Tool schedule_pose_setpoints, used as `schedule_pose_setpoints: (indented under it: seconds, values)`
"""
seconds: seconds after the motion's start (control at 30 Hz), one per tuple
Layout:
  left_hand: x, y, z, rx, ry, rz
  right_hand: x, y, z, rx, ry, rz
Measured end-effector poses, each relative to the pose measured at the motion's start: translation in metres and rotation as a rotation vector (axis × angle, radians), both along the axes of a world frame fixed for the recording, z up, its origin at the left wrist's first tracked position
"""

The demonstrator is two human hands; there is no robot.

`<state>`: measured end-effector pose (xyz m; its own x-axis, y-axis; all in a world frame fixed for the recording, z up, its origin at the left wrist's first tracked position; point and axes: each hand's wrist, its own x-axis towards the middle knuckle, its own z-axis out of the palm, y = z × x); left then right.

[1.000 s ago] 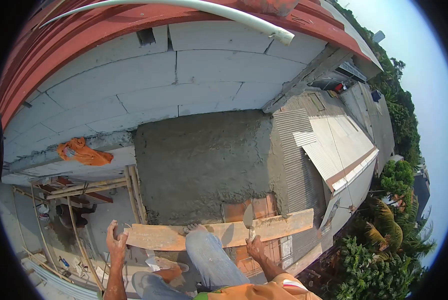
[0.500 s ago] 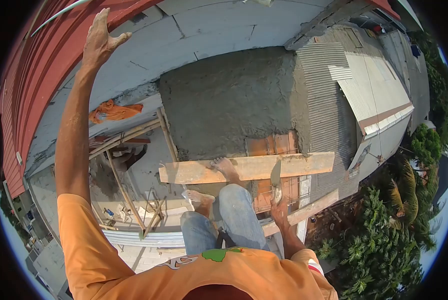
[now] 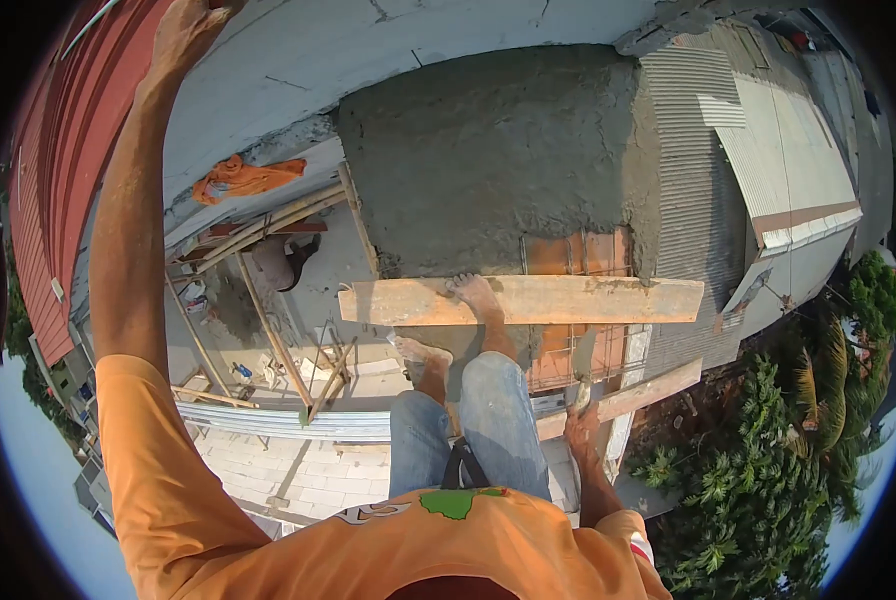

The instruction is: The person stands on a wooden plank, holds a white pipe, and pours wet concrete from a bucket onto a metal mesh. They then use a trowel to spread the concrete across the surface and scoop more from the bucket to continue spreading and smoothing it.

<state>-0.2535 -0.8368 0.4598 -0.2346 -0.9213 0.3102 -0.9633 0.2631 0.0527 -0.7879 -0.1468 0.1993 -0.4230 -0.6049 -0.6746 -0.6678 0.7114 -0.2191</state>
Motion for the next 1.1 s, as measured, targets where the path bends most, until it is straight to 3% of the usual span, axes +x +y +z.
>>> schedule_pose_setpoints:
  seconds: [0.07,0.2,0.27,0.37,0.43,0.5,0.57,0.67,0.77,0.83,1.1]
  values:
    - [-0.009,0.001,0.012,0.109,0.105,-0.047,0.015,-0.029,0.014,0.031,-0.049,-0.007]
    - [-0.011,0.002,0.010,0.160,0.076,0.080,0.005,-0.013,-0.019,-0.009,-0.017,0.083]
    - [0.014,-0.016,-0.007,0.071,0.070,-0.089,0.006,-0.016,-0.025,-0.075,-0.085,0.073]
    - [-0.002,-0.009,0.002,0.132,0.050,-0.010,0.023,-0.056,0.003,-0.027,-0.014,0.086]
    - [0.046,-0.046,-0.026,0.146,-0.149,0.020,0.037,-0.096,0.030,0.088,-0.077,-0.087]
    - [0.047,-0.052,-0.028,0.216,-0.154,0.122,0.036,-0.104,0.039,0.197,-0.150,-0.273]
    - [0.057,-0.051,-0.042,0.071,0.007,-0.013,0.030,-0.097,0.036,0.129,-0.245,-0.373]
    - [0.059,-0.052,-0.037,0.195,-0.075,0.048,0.015,-0.060,0.003,-0.031,-0.166,-0.342]
    - [0.063,-0.055,-0.038,0.046,-0.106,-0.012,0.020,-0.083,0.034,0.043,-0.179,-0.458]
    - [0.053,-0.049,-0.029,0.193,-0.052,0.051,0.019,-0.090,0.045,0.137,-0.150,-0.458]
    - [0.045,-0.045,-0.023,0.212,0.014,-0.014,0.019,-0.087,0.071,0.172,-0.120,-0.573]
